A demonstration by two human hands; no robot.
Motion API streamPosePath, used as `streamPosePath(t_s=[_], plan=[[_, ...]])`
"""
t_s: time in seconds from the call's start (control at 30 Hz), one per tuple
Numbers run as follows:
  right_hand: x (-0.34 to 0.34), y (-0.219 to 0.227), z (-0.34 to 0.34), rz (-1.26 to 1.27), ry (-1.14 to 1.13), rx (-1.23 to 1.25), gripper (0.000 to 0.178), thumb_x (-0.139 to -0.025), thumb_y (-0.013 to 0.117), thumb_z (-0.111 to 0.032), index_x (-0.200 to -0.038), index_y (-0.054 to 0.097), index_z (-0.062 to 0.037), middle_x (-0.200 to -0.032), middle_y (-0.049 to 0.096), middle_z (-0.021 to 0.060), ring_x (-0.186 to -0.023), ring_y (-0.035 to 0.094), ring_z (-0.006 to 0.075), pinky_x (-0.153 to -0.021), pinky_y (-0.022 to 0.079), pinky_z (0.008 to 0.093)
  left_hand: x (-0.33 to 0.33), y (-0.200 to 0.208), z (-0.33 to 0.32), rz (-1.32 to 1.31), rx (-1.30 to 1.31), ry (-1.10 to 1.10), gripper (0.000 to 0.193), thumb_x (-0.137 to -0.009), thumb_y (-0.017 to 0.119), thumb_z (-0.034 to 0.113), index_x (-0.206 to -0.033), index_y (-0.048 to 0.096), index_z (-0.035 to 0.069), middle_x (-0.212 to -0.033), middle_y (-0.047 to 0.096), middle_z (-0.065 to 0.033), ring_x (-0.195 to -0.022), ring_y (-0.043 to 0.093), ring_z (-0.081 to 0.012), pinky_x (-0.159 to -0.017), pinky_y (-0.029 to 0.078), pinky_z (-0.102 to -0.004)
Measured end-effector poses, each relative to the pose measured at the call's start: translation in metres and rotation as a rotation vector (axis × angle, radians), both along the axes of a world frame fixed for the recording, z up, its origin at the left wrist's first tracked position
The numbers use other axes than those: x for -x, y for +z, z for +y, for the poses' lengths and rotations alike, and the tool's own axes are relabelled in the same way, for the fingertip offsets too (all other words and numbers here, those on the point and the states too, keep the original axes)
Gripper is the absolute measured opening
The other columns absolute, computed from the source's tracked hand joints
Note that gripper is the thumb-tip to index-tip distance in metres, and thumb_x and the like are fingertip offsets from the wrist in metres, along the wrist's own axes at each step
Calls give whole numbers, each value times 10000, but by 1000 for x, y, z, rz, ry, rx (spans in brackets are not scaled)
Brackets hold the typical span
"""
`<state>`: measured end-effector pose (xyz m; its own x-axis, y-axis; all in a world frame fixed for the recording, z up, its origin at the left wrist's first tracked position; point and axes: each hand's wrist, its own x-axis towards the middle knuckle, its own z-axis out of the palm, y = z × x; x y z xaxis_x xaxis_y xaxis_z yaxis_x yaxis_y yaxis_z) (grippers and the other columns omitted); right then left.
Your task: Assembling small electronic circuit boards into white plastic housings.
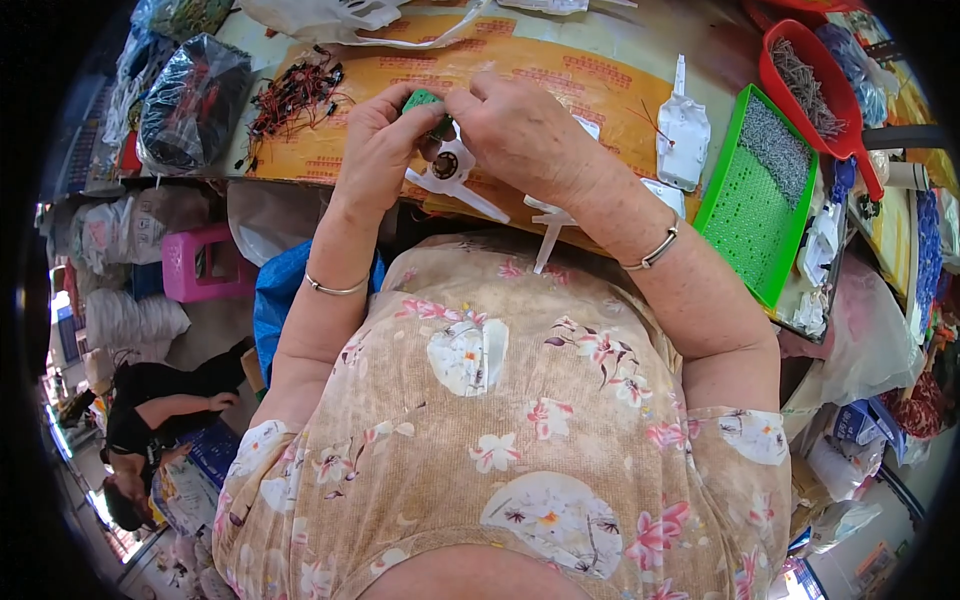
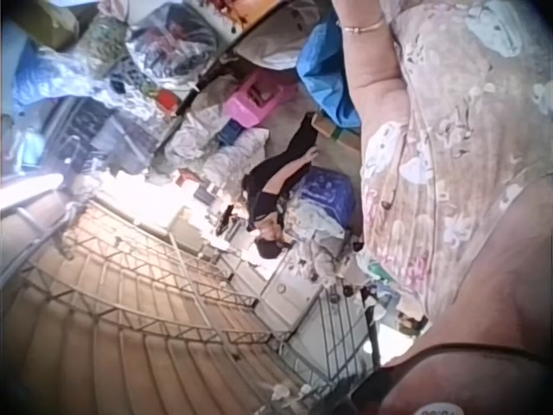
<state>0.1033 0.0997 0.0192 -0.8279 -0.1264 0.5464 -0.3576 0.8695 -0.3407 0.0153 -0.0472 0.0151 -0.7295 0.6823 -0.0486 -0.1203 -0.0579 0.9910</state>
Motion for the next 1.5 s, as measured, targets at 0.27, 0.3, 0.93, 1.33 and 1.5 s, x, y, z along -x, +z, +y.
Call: streamPosePath(t_s=[0.27, 0.3, 0.93, 1.33, 1.5], plan=[[4, -5, 16, -261, 167, 314, 48, -821, 538, -28, -867, 531, -14, -704, 508, 111, -651, 498, 235, -602, 423, 329, 25, 11, -7, 87, 68, -257, 102, -793, 544, 87, -770, 610, 12, -659, 579, 1, -574, 488, -47, -497, 381, -214], [6, -2, 15, -316, 147, 388, 36, -837, 525, -36, -858, 533, -8, -689, 491, 89, -644, 474, 198, -596, 410, 310, 27, 17, -12, 53, 96, -301, 103, -789, 546, 90, -767, 612, 14, -661, 581, 3, -574, 486, -47, -499, 381, -217], [-1, -12, 8, -405, -92, 748, 90, -917, 526, -92, -907, 584, -24, -707, 482, -45, -631, 405, 30, -560, 315, 180, 141, 30, -318, 315, 100, 555, 124, -851, 586, 79, -954, 637, 30, -847, 655, -59, -780, 641, -142, -710, 528, -264], [4, -1, 9, -427, -127, 670, 86, -917, 524, -77, -916, 588, -19, -707, 494, -45, -619, 406, 24, -546, 316, 180, 193, -142, -321, -131, 332, 915, 349, -731, 602, 50, -1071, 617, -26, -834, 642, -123, -648, 624, -251, -545, 522, -351], [1, -2, 10, -368, -154, 549, 64, -891, 529, -52, -874, 584, -24, -750, 504, -45, -663, 422, 26, -568, 341, 180, 202, -118, -308, 390, 1050, 913, 360, -732, 552, 270, -795, 658, -69, -744, 647, -237, -734, 664, -312, -643, 491, -414]])
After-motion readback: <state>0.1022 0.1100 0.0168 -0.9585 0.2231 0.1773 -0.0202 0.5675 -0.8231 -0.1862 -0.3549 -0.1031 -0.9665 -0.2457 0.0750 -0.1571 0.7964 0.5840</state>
